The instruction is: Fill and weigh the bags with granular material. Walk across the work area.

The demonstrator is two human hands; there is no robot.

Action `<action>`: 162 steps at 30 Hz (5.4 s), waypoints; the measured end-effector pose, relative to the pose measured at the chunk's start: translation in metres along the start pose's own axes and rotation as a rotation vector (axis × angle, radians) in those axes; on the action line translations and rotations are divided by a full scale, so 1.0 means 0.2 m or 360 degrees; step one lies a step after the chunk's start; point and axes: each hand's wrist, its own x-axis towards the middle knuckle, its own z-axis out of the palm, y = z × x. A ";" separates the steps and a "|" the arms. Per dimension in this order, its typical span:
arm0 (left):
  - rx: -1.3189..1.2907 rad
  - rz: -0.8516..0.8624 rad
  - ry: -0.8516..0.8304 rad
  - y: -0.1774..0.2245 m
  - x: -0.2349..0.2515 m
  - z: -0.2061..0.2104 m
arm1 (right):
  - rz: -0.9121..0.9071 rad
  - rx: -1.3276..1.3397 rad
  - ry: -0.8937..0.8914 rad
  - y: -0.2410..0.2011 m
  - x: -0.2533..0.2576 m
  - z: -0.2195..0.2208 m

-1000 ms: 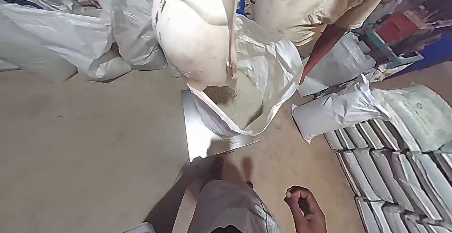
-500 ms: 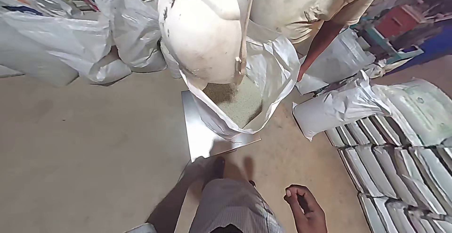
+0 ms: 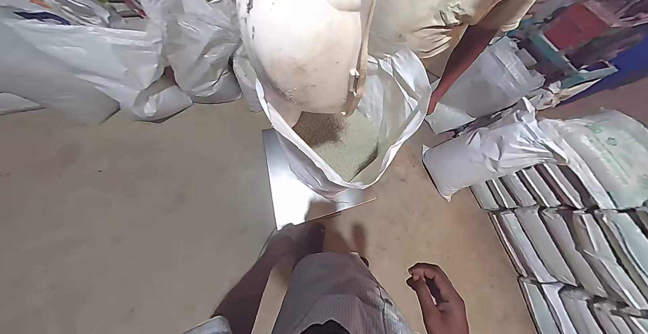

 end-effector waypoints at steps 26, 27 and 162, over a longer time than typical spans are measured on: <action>-0.0108 -0.0138 -0.0039 -0.04 0.03 -0.05 | -0.0057 -0.0074 0.0037 0.00 0.00 0.05; -0.0125 -0.0152 -0.0039 -0.04 0.02 -0.05 | -0.0062 -0.0079 0.0038 0.01 0.01 0.05; 0.0368 0.1025 -0.0133 2.30 -0.69 -1.29 | -0.0122 -0.0005 -0.0133 0.15 0.98 -0.26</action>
